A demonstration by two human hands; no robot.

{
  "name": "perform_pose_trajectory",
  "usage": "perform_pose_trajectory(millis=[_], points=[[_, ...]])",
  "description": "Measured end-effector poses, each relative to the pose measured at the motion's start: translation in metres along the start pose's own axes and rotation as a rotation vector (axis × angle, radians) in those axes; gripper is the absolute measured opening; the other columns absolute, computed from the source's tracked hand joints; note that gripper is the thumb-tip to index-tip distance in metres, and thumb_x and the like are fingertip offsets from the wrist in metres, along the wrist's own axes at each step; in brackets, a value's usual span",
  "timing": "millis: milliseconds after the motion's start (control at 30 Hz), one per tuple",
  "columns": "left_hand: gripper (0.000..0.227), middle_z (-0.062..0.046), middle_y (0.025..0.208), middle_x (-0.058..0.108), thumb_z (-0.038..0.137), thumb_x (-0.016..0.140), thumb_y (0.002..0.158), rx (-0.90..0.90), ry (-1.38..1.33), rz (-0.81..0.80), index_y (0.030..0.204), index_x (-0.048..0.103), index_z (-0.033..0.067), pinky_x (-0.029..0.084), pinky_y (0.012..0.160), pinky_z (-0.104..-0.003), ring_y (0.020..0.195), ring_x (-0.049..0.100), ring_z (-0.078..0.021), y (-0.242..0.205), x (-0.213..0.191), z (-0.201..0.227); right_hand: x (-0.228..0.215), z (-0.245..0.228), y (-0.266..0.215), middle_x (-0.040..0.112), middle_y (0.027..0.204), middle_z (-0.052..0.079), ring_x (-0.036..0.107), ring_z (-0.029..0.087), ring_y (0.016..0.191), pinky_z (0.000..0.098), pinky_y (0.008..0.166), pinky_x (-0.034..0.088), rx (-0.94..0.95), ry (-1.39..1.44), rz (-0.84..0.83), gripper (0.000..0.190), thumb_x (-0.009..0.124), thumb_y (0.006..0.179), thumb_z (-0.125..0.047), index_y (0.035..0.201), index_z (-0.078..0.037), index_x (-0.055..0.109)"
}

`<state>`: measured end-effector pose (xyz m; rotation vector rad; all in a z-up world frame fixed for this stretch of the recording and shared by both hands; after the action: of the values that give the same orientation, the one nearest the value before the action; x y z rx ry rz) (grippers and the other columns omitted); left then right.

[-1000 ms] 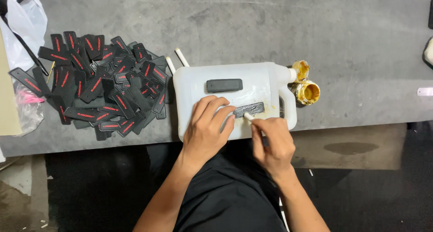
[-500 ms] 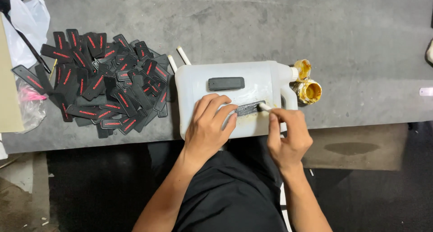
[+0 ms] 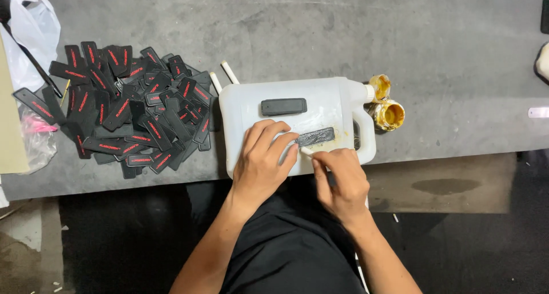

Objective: Applying glue to small black labels using a small applicator stick

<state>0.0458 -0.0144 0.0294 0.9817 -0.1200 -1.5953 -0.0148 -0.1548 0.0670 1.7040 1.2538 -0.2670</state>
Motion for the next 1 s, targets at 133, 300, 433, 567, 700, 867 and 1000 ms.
perform_pose_trajectory(millis=[133, 300, 433, 567, 700, 867, 1000], points=[[0.013, -0.009, 0.101, 0.064, 0.006, 0.073, 0.089, -0.009, 0.007, 0.01, 0.102, 0.072, 0.0064, 0.054, 0.089, -0.043, 0.1, 0.062, -0.0297, 0.001, -0.002, 0.002, -0.008, 0.01, 0.008, 0.064, 0.071, 0.01, 0.059, 0.028, 0.063, 0.0389, 0.065, 0.051, 0.016, -0.092, 0.058, 0.007, 0.071, 0.095, 0.004, 0.096, 0.0, 0.076], [0.02, -0.008, 0.1, 0.063, 0.006, 0.075, 0.087, -0.042, -0.039, -0.002, 0.107, 0.07, 0.0075, 0.055, 0.088, -0.043, 0.099, 0.063, -0.0301, 0.003, -0.002, -0.002, 0.003, 0.0, 0.016, 0.063, 0.07, 0.008, 0.061, 0.029, 0.064, 0.0386, 0.068, 0.052, -0.02, -0.029, 0.008, 0.006, 0.073, 0.092, 0.004, 0.093, -0.002, 0.075], [0.021, -0.008, 0.099, 0.063, 0.006, 0.075, 0.087, -0.051, -0.04, 0.002, 0.108, 0.069, 0.0074, 0.055, 0.089, -0.043, 0.1, 0.063, -0.03, 0.003, -0.004, -0.001, -0.007, 0.014, 0.012, 0.061, 0.071, 0.008, 0.059, 0.027, 0.066, 0.0374, 0.069, 0.051, -0.007, -0.176, 0.051, 0.005, 0.072, 0.096, 0.003, 0.097, -0.001, 0.074], [0.023, -0.008, 0.099, 0.063, 0.006, 0.075, 0.087, -0.043, -0.032, 0.001, 0.109, 0.069, 0.0074, 0.055, 0.089, -0.043, 0.099, 0.063, -0.0304, 0.004, -0.004, 0.0, 0.001, 0.007, 0.005, 0.063, 0.072, 0.007, 0.06, 0.026, 0.065, 0.0368, 0.067, 0.052, -0.024, -0.093, 0.022, 0.007, 0.073, 0.092, 0.004, 0.096, -0.002, 0.076], [0.023, -0.008, 0.1, 0.063, 0.007, 0.075, 0.087, -0.032, -0.022, 0.003, 0.109, 0.069, 0.0077, 0.054, 0.088, -0.043, 0.1, 0.063, -0.03, 0.003, -0.002, -0.001, -0.013, 0.008, 0.003, 0.063, 0.07, 0.008, 0.059, 0.027, 0.064, 0.0377, 0.067, 0.051, -0.011, -0.157, 0.042, 0.005, 0.073, 0.093, 0.004, 0.095, -0.001, 0.076], [0.022, -0.009, 0.099, 0.065, 0.007, 0.075, 0.088, -0.038, -0.031, -0.005, 0.109, 0.07, 0.0071, 0.054, 0.088, -0.043, 0.099, 0.063, -0.0301, 0.003, -0.001, -0.001, -0.019, 0.017, -0.007, 0.06, 0.072, 0.008, 0.057, 0.026, 0.065, 0.0363, 0.067, 0.049, 0.017, -0.22, 0.122, 0.005, 0.071, 0.097, 0.006, 0.098, 0.002, 0.074], [0.023, -0.007, 0.099, 0.067, 0.007, 0.075, 0.088, -0.041, -0.037, -0.006, 0.11, 0.071, 0.0082, 0.054, 0.088, -0.041, 0.098, 0.062, -0.0283, 0.003, -0.002, -0.001, -0.016, 0.015, -0.01, 0.062, 0.071, 0.007, 0.059, 0.025, 0.064, 0.0354, 0.068, 0.049, 0.007, -0.213, 0.148, 0.006, 0.074, 0.094, 0.007, 0.095, 0.002, 0.075]])
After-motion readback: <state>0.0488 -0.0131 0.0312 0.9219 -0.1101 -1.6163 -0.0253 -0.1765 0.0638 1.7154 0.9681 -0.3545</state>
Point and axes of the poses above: each hand's wrist, its own y-axis towards the middle knuckle, its own x-axis out of the palm, z = x × y, the point moved 6 cm from there along y, towards the middle knuckle
